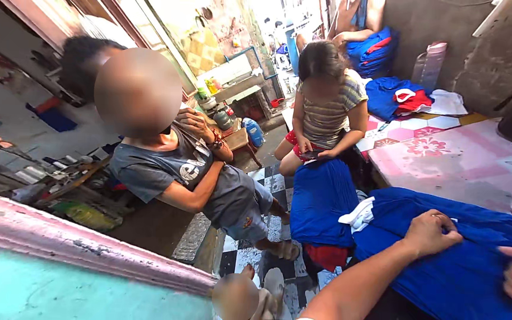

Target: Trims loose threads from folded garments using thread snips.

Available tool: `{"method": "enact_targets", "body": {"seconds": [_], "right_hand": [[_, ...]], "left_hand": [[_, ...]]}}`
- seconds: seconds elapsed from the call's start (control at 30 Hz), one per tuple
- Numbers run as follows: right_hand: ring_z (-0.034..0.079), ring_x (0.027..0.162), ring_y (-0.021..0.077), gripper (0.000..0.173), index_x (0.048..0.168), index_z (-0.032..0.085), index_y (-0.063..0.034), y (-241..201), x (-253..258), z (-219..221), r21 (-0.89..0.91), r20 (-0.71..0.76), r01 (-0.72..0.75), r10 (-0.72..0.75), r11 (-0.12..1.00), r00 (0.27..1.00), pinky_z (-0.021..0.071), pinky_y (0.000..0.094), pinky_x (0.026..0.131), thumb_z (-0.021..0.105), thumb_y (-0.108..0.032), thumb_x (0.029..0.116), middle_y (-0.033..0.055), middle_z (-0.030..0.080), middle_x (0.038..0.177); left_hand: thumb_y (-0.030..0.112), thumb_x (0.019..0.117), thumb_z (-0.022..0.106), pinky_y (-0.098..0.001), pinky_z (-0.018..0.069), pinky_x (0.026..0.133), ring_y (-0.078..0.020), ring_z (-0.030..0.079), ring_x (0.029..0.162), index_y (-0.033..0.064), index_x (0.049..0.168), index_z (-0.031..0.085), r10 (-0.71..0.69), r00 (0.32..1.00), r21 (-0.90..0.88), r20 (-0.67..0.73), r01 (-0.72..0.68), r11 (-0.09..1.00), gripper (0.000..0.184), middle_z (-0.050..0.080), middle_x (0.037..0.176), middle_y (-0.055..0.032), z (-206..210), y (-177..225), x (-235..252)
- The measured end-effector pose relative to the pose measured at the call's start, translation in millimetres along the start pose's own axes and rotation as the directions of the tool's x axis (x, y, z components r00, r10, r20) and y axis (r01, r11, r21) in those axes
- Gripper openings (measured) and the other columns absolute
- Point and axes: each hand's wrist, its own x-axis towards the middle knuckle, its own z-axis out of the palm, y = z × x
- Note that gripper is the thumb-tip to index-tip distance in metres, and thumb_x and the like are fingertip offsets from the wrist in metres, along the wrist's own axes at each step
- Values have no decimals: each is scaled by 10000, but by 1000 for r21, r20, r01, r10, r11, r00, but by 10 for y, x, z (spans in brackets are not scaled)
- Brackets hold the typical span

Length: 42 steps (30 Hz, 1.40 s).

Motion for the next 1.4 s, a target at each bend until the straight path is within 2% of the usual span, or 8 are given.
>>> {"method": "enact_targets", "body": {"seconds": [0.17, 0.3, 0.43, 0.63, 0.73, 1.03, 1.2, 1.4], "right_hand": [[381, 398, -3, 403, 1090, 546, -125, 367, 171, 122, -102, -105, -148, 137, 984, 985, 361, 161, 393, 194, -315, 1140, -126, 432, 550], [359, 380, -19, 463, 1097, 619, -93, 549, 208, -81, -80, -162, -154, 139, 985, 977, 340, 144, 382, 225, -332, 1139, -139, 417, 521], [324, 379, -22, 506, 1030, 673, -100, 503, 181, -150, -43, -158, -180, 171, 983, 973, 295, 144, 375, 257, -367, 1136, -140, 402, 513], [311, 411, -15, 442, 1042, 651, -118, 137, 25, -47, -94, -65, -274, 268, 957, 961, 286, 150, 399, 279, -338, 1136, -136, 395, 546], [293, 404, -14, 416, 1045, 654, -105, 143, 29, -60, -126, -108, -310, 297, 942, 949, 266, 155, 392, 320, -338, 1132, -134, 371, 542], [260, 392, -7, 436, 961, 647, -95, 242, 171, 43, -166, -205, -429, 394, 888, 896, 235, 168, 387, 343, -357, 1131, -120, 340, 521], [261, 395, -15, 412, 950, 637, -103, 287, 236, 71, -184, -214, -407, 367, 895, 905, 235, 161, 390, 344, -328, 1132, -127, 340, 523], [272, 400, -19, 426, 973, 649, -85, 262, 204, 133, -220, -237, -403, 352, 888, 906, 243, 156, 398, 329, -314, 1136, -124, 343, 523]], "left_hand": [[3, 920, 643, -487, 523, 940, -369, 662, 1023, -137, 963, 698, -63, 998, -61, 17, 64, 996, 157, 670, 1094, -286, 9, 56, -11], [12, 925, 613, -393, 522, 889, -311, 664, 959, -146, 985, 692, -81, 996, 3, 29, 81, 997, 186, 669, 1056, -273, -64, 186, -20], [9, 914, 606, -377, 522, 930, -302, 670, 1014, -133, 990, 708, -138, 990, 1, -2, 138, 990, 190, 681, 1071, -271, -83, 280, -45], [-9, 932, 620, -355, 556, 880, -254, 687, 944, -129, 1006, 702, -175, 980, -125, -99, 162, 979, 164, 699, 1017, -245, -38, 251, -149], [12, 944, 639, -345, 573, 879, -217, 701, 934, -99, 1028, 710, -233, 969, -198, -81, 213, 957, 156, 709, 1038, -216, 34, 124, -165], [28, 908, 651, -216, 550, 750, -73, 651, 822, -44, 901, 708, -186, 975, -314, -118, 141, 939, 92, 697, 1012, -128, 99, -99, -177], [12, 885, 652, -198, 558, 754, -71, 662, 826, -63, 866, 708, -109, 982, -314, -152, 57, 948, 96, 695, 1046, -161, 142, -161, -195], [-5, 891, 646, -196, 555, 781, -63, 652, 861, -63, 857, 693, -135, 982, -371, -129, 78, 925, 81, 675, 1071, -151, 96, -151, -198]]}}
